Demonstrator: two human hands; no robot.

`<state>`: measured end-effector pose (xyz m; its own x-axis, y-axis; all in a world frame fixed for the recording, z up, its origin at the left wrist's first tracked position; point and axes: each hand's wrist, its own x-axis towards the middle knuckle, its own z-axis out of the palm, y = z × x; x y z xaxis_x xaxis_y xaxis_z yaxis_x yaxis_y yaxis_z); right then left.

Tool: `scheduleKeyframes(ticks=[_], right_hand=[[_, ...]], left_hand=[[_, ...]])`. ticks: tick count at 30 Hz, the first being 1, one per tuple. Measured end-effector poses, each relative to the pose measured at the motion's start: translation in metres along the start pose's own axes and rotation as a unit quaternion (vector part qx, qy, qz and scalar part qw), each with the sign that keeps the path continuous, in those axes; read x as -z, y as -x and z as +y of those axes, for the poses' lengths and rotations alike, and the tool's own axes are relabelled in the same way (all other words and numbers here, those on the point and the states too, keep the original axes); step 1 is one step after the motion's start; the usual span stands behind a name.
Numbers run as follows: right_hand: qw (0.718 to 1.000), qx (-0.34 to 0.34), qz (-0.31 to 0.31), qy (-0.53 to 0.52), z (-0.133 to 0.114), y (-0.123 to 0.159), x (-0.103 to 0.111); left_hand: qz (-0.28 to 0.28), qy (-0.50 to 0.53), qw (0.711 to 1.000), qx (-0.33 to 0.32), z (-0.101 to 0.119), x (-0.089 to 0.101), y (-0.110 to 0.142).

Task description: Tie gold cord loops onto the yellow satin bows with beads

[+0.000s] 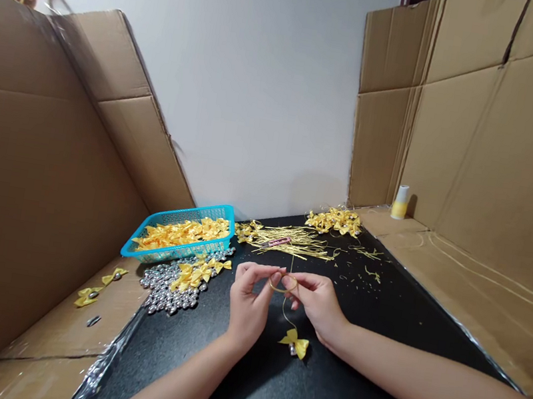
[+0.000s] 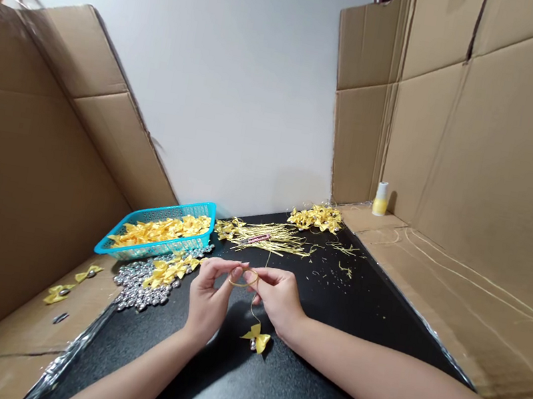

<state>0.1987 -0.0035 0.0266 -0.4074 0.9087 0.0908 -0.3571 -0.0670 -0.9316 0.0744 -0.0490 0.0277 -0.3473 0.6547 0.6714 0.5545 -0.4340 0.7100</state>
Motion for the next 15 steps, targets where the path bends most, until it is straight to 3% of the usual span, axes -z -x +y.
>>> scheduleKeyframes(ticks=[5, 10, 15], right_hand=[[0.993, 0.066, -0.056, 0.085, 0.003, 0.001, 0.002], [0.945, 0.195, -0.067, 0.253, -0.001, 0.004, 0.008], [0.931, 0.213, -0.057, 0.289, -0.002, 0.001, 0.012]], left_hand=[[-0.011, -0.055, 0.997, -0.054, 0.002, 0.003, -0.002], [-0.023, -0.044, 0.998, -0.045, 0.000, 0.004, -0.003], [-0.030, -0.025, 0.999, -0.016, 0.000, 0.001, -0.002]])
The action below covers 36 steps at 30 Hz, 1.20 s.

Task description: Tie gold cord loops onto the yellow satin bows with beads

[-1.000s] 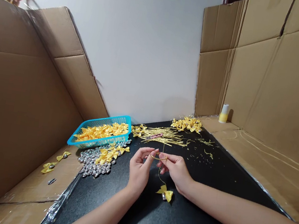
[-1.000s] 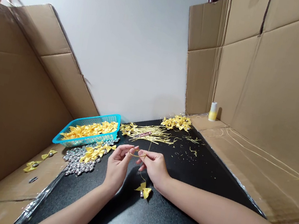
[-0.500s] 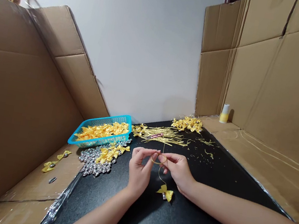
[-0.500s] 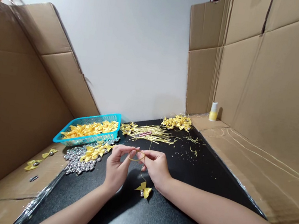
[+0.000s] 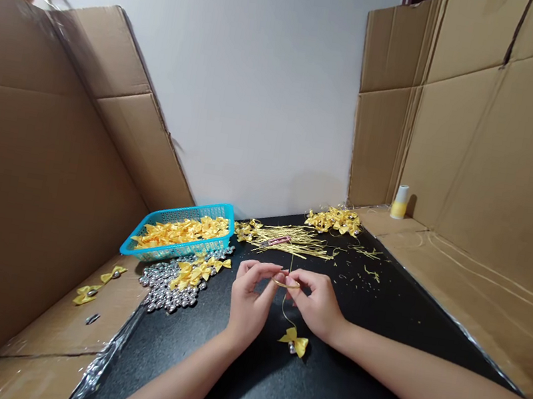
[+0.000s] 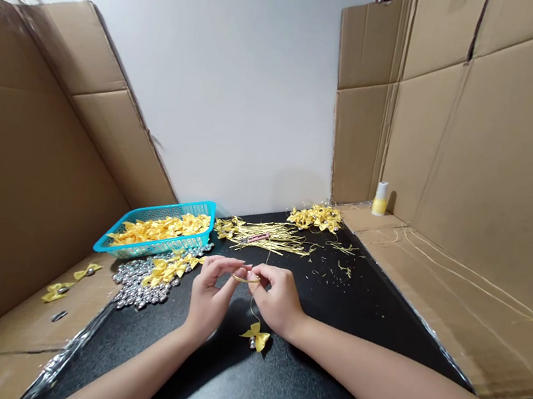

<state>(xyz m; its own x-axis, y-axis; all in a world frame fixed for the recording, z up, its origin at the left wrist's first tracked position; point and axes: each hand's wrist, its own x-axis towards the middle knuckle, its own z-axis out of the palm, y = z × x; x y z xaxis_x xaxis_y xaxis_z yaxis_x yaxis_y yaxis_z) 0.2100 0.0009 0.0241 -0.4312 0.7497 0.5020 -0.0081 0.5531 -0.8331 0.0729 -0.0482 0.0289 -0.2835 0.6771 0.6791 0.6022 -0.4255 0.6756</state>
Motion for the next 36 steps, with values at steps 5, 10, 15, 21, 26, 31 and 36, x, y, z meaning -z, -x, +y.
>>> scheduleKeyframes(ticks=[5, 10, 15, 21, 26, 31, 36], right_hand=[[0.996, -0.047, -0.006, -0.076, 0.004, -0.005, 0.002], [0.989, -0.080, -0.021, -0.120, 0.009, -0.009, 0.004], [0.984, -0.101, -0.049, -0.141, 0.010, -0.010, 0.002], [0.983, -0.101, -0.067, -0.134, 0.007, -0.009, 0.002], [0.995, -0.045, -0.043, -0.073, 0.001, -0.008, 0.007], [0.999, 0.034, 0.028, 0.026, 0.000, -0.006, 0.009], [0.994, 0.073, 0.065, 0.053, 0.004, -0.006, 0.008]], left_hand=[[-0.034, 0.037, 0.997, 0.066, 0.002, 0.000, 0.000], [-0.064, -0.052, 0.996, 0.016, 0.007, 0.004, -0.003], [-0.086, -0.113, 0.989, -0.038, 0.007, 0.006, -0.005], [-0.099, -0.135, 0.984, -0.062, 0.007, 0.007, -0.004], [-0.071, -0.148, 0.985, -0.055, 0.005, 0.006, -0.003], [-0.053, -0.156, 0.985, -0.052, 0.002, 0.006, -0.003], [-0.047, -0.170, 0.983, -0.058, 0.002, 0.005, -0.002]])
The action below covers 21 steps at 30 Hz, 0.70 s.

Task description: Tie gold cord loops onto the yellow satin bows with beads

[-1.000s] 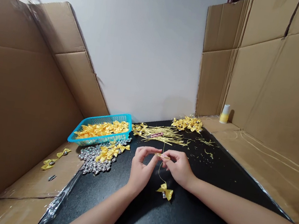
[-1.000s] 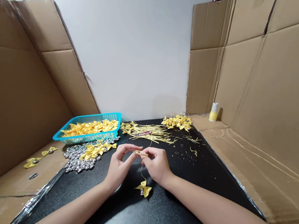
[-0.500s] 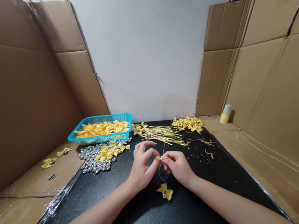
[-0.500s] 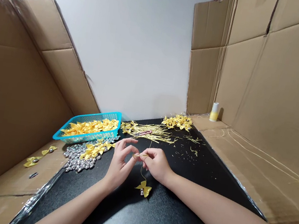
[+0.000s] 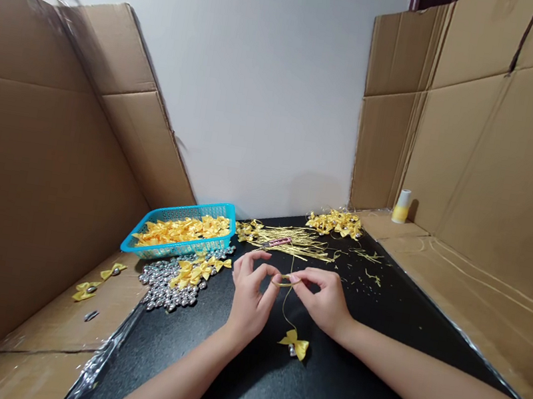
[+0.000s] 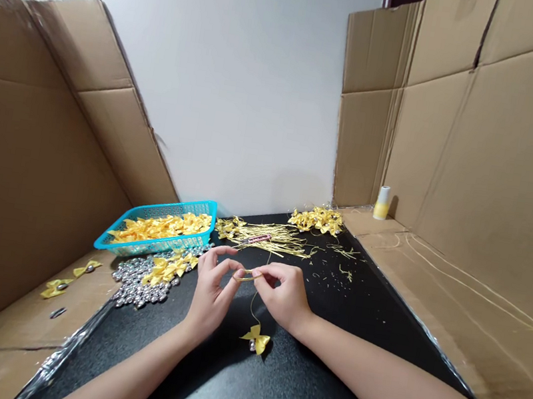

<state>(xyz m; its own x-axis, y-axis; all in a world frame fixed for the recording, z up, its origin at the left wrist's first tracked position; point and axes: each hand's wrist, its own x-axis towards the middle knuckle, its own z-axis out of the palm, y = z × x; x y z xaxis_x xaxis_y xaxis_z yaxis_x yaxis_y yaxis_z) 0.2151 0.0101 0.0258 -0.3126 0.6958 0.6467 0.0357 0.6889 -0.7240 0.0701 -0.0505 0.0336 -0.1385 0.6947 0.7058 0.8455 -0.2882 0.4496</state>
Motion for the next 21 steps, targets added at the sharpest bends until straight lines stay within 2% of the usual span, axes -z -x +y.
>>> scheduleKeyframes(ticks=[5, 11, 21], right_hand=[[1.000, 0.003, 0.009, -0.009, 0.0007, 0.0009, -0.0005], [0.998, -0.056, 0.014, -0.040, 0.0015, -0.0001, -0.0016], [0.991, -0.110, 0.007, -0.073, 0.0042, 0.0006, -0.0039]], left_hand=[[0.006, -0.017, 1.000, -0.009, -0.0004, 0.0003, 0.0000], [0.004, -0.019, 1.000, -0.021, -0.0014, 0.0003, 0.0011], [0.013, -0.027, 0.999, -0.027, -0.0025, -0.0002, 0.0020]])
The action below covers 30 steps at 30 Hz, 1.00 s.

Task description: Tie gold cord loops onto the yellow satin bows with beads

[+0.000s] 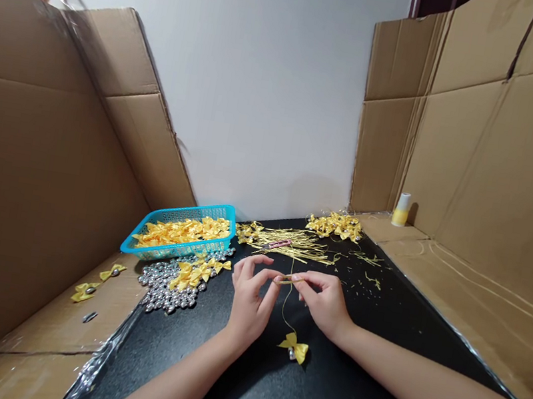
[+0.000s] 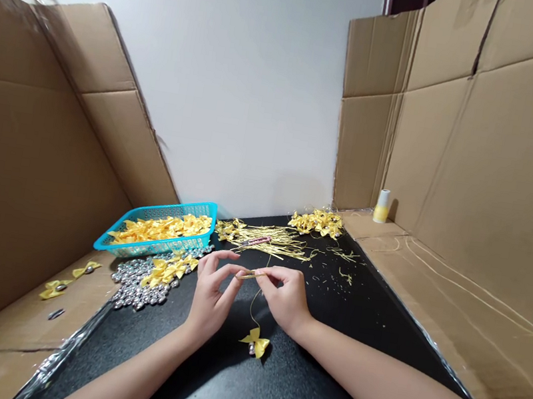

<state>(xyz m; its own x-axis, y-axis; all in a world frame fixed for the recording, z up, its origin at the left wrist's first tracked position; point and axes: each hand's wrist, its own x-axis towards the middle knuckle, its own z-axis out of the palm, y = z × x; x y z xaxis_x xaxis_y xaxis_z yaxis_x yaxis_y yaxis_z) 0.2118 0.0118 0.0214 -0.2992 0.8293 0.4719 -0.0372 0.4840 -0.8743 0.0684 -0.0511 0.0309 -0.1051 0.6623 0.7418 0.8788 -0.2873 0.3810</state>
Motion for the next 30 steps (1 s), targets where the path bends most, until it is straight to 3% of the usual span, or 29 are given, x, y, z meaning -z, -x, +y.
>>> scheduleKeyframes(ticks=[11, 16, 22, 30], right_hand=[[1.000, 0.013, -0.008, 0.008, -0.0038, 0.0052, -0.0027], [1.000, -0.017, 0.003, -0.010, -0.0022, 0.0067, -0.0059], [0.999, -0.025, 0.013, -0.032, 0.0000, 0.0053, -0.0086], [0.999, 0.012, 0.017, 0.041, -0.0081, 0.0076, -0.0022]], left_hand=[[0.055, -0.002, 0.998, -0.038, -0.0011, 0.0003, -0.0012], [0.063, -0.001, 0.997, -0.053, -0.0008, 0.0005, -0.0020], [0.052, -0.004, 0.997, -0.048, 0.0011, 0.0011, -0.0012], [0.011, -0.012, 0.999, -0.042, 0.0041, 0.0023, -0.0043]])
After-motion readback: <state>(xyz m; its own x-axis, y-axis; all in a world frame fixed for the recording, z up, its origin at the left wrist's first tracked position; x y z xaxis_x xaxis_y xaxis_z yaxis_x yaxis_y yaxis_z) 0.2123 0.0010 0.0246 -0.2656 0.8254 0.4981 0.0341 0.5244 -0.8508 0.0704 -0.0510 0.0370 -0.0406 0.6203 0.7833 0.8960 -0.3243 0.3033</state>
